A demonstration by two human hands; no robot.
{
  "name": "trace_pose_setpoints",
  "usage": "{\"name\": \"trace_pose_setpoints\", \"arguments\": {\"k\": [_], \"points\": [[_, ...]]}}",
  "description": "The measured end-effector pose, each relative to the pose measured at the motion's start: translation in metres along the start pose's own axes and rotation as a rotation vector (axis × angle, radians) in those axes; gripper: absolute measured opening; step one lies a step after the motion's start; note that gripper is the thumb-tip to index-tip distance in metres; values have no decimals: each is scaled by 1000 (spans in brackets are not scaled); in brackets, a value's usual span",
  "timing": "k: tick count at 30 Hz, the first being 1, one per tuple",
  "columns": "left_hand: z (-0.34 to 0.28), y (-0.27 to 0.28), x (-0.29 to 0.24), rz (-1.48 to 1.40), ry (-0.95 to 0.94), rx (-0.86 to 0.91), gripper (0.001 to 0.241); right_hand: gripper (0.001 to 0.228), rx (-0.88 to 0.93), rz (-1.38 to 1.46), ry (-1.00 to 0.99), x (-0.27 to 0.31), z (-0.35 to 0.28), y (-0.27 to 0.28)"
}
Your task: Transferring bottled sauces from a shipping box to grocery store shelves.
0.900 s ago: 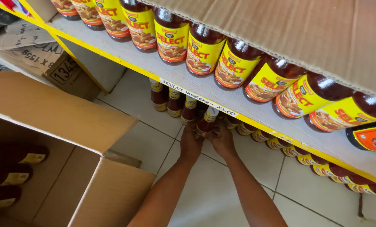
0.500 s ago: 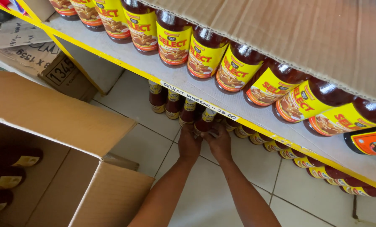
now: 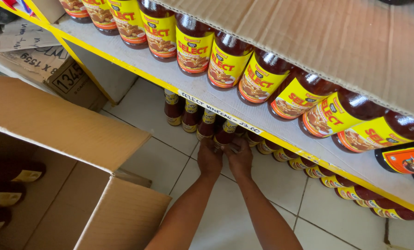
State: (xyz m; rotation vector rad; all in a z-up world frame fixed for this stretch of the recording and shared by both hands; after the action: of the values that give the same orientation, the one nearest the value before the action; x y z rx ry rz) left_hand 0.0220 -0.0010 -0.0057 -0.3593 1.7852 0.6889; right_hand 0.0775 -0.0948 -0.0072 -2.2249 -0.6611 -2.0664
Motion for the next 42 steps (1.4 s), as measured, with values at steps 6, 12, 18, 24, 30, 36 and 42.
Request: {"name": "trace_pose_setpoints", "arguments": {"k": [6, 12, 18, 24, 30, 36, 42], "points": [[-10, -2, 0, 7, 39, 37, 42, 52, -5, -10, -3, 0, -5, -3], [-54, 38, -81, 82, 428, 281, 84, 53, -30, 89, 0, -8, -31, 0], [-99, 69, -87, 85, 192, 334, 87, 49, -6, 416, -95, -3, -76, -5], [-191, 178, -166, 171, -45, 609, 73, 39, 158, 426, 108, 70, -138, -18], [-205, 309, -166, 76, -282, 668, 67, 34, 259, 438, 355, 168, -201, -21], [-173, 409, -110, -357, 19, 572, 68, 35, 355, 368, 271, 234, -243, -53], [-112, 476, -46, -89, 169, 338, 62, 36, 597, -27, 489, 326, -269, -148]]}}
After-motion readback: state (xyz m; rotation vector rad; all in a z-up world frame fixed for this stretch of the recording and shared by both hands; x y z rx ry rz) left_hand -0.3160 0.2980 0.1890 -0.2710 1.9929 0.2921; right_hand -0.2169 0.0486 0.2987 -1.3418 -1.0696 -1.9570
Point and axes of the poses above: each hand's wrist, its own z-axis towards the middle knuckle, its own y-axis out of the back of the hand, x = y × z, the point moved 1 cm from there along z, towards the middle knuckle, and after that the axes turned 9 degrees about x, right-handed, at the moved point
